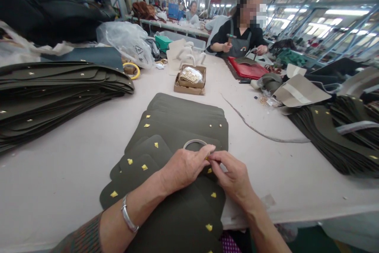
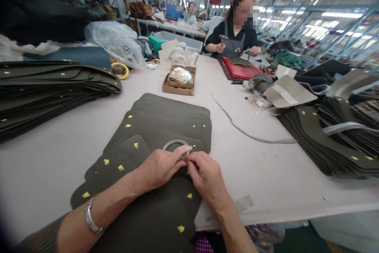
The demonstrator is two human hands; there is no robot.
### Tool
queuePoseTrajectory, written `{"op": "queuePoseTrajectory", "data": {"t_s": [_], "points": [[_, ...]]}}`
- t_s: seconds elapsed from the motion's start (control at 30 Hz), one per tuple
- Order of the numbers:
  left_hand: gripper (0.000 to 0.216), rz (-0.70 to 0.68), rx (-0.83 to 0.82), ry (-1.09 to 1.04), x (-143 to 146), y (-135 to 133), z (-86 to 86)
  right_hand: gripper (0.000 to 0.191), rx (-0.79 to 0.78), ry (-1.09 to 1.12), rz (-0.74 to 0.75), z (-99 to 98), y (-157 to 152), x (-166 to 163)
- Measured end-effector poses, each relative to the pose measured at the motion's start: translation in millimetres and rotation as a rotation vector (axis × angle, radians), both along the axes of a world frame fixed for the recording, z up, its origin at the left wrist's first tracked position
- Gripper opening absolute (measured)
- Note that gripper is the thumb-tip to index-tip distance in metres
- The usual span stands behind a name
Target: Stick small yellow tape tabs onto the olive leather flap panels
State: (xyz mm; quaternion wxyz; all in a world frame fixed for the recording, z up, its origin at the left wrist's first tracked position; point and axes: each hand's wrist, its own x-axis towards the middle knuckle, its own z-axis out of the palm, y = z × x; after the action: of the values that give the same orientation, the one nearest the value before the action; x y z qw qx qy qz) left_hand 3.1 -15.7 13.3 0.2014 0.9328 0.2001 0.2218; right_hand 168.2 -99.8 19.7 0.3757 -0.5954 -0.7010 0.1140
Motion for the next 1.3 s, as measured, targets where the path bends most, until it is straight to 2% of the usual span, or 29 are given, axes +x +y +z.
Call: {"op": "queuePoseTrajectory", "data": {"t_s": [0.23, 0.33, 0.4, 0.47, 0.57, 0.67, 0.77, 0.87, 1.1, 1.2, 1.3], "points": [[0.010, 0.032, -0.074, 0.014, 1, 2, -0.6, 0.017, 0.072, -0.141, -0.133, -8.4, 4, -3], [0.013, 0.074, -0.030, 0.013, 2, 3, -3.1, 0.015, 0.054, -0.110, -0.189, -8.7, 4, -8], [0.017, 0.094, 0.035, -0.005, 4, 4, -3.4, 0.013, -0.021, 0.036, -0.246, -7.9, 6, -12], [0.021, 0.114, 0.097, -0.048, 5, 2, -2.6, 0.013, -0.130, 0.283, -0.298, -7.3, 10, -13], [0.024, 0.126, 0.154, -0.147, 7, -2, -1.2, 0.021, -0.261, 0.605, -0.366, -8.9, 20, -7], [0.021, 0.155, 0.185, -0.119, 8, -4, -2.8, 0.031, -0.335, 0.689, -0.426, -13.7, 29, 6], [0.015, 0.209, 0.209, 0.086, 9, -2, -7.3, 0.037, -0.377, 0.621, -0.419, -17.7, 32, 18], [0.008, 0.222, 0.211, 0.217, 10, 0, -10.9, 0.034, -0.384, 0.453, -0.387, -17.6, 32, 21], [0.008, 0.202, 0.173, 0.232, 8, -1, -10.8, 0.020, -0.221, -0.087, -0.353, -14.4, 37, 11], [0.008, 0.191, 0.175, 0.229, 8, -1, -11.3, 0.020, -0.196, -0.196, -0.352, -16.3, 38, 10], [0.009, 0.194, 0.172, 0.230, 7, -2, -11.9, 0.026, -0.204, -0.161, -0.417, -17.2, 34, 14]]}}
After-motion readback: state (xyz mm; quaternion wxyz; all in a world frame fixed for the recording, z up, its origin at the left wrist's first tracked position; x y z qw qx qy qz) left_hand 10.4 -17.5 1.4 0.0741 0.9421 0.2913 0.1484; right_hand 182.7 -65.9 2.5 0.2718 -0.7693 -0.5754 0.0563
